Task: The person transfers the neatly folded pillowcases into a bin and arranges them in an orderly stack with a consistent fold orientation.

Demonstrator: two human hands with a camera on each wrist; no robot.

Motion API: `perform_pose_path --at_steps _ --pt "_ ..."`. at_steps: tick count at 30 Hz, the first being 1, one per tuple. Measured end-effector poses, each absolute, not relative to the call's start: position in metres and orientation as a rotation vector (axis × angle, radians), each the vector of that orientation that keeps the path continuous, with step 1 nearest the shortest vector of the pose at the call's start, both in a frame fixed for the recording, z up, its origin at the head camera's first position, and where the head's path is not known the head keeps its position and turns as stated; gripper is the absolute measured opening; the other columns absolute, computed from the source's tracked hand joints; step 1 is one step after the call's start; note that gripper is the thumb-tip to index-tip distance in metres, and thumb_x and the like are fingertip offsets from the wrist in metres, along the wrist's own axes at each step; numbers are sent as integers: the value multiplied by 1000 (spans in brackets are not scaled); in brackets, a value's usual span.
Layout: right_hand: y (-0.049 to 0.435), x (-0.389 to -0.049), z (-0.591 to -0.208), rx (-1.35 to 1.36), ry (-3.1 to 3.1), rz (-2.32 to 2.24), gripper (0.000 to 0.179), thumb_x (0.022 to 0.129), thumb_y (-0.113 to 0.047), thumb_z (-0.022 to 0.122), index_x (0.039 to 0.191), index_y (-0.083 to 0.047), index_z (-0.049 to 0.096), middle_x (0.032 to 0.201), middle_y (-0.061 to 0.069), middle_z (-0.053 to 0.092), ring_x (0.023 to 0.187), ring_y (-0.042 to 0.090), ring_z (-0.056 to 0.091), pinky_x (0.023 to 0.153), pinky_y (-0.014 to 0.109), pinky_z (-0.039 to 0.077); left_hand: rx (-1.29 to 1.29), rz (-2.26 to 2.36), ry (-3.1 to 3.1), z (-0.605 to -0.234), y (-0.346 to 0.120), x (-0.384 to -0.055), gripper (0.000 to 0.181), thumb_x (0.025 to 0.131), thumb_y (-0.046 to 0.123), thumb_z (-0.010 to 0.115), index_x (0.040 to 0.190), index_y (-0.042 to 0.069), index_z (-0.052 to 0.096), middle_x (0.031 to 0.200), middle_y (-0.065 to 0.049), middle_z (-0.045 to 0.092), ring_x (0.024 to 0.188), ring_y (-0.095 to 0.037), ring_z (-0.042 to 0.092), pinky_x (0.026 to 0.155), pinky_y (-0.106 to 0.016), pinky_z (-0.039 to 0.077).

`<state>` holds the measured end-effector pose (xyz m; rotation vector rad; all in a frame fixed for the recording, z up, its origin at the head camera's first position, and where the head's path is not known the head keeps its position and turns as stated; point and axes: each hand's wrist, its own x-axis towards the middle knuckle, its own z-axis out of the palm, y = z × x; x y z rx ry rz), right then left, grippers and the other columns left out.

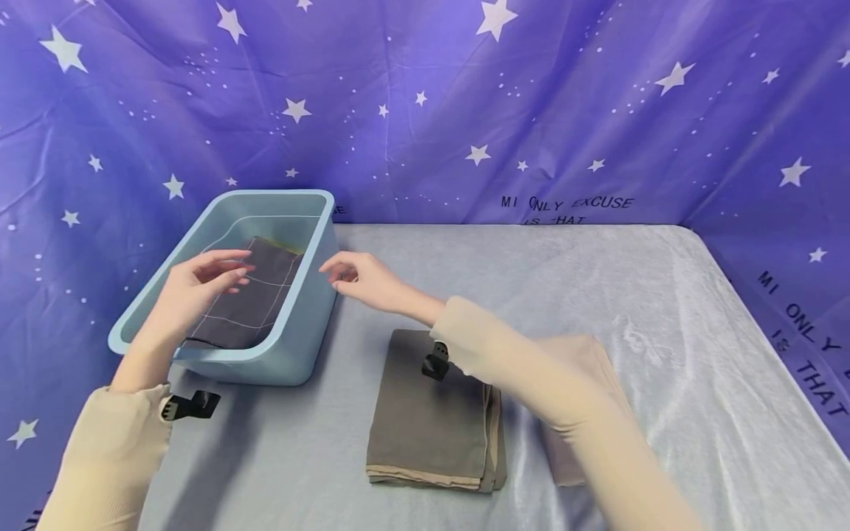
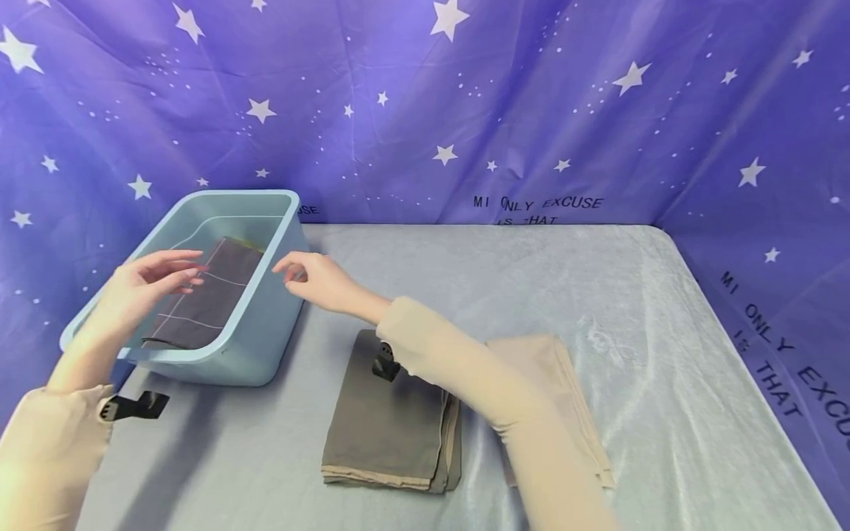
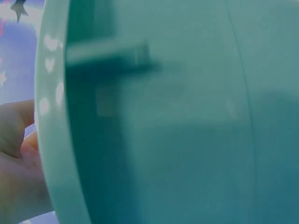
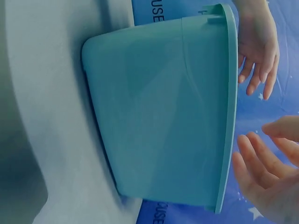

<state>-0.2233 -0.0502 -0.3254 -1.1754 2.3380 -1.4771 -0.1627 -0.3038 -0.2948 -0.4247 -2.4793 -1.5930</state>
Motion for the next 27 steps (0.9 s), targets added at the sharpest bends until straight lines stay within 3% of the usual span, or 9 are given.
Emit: perform_pose_path --at_steps 9,14,17,27 --pt "-9 -221 -329 -1136 2398 -1413 25 84 1 52 108 -2 59 91 9 62 77 18 58 67 19 45 -500 -1481 -2509 -296 -267 -158 26 86 4 55 110 11 60 92 14 64 82 0 60 68 -14 47" --pt "15 -218 -328 -1131 2451 -1362 25 85 -1 51 109 -2 59 92 8 62 78 18 58 67 22 46 -498 -1336 -2555 -298 -245 -153 25 86 8 56 111 3 59 99 0 64 86 -3 59 71 -12 45" --pt "27 -215 -329 -1114 2480 -1341 25 85 -3 51 109 -3 59 92 8 63 78 17 58 68 23 46 -495 -1244 -2588 -300 -232 -150 24 87 12 55 110 6 60 102 -7 63 83 -4 59 67 -13 44" --pt "65 -202 -337 -1004 2561 -1318 24 86 -8 52 109 -4 59 93 10 62 77 18 58 71 28 47 -568 -1184 -2603 -320 -200 -142 23 86 10 55 108 10 62 102 -2 63 84 -2 54 73 -18 42"
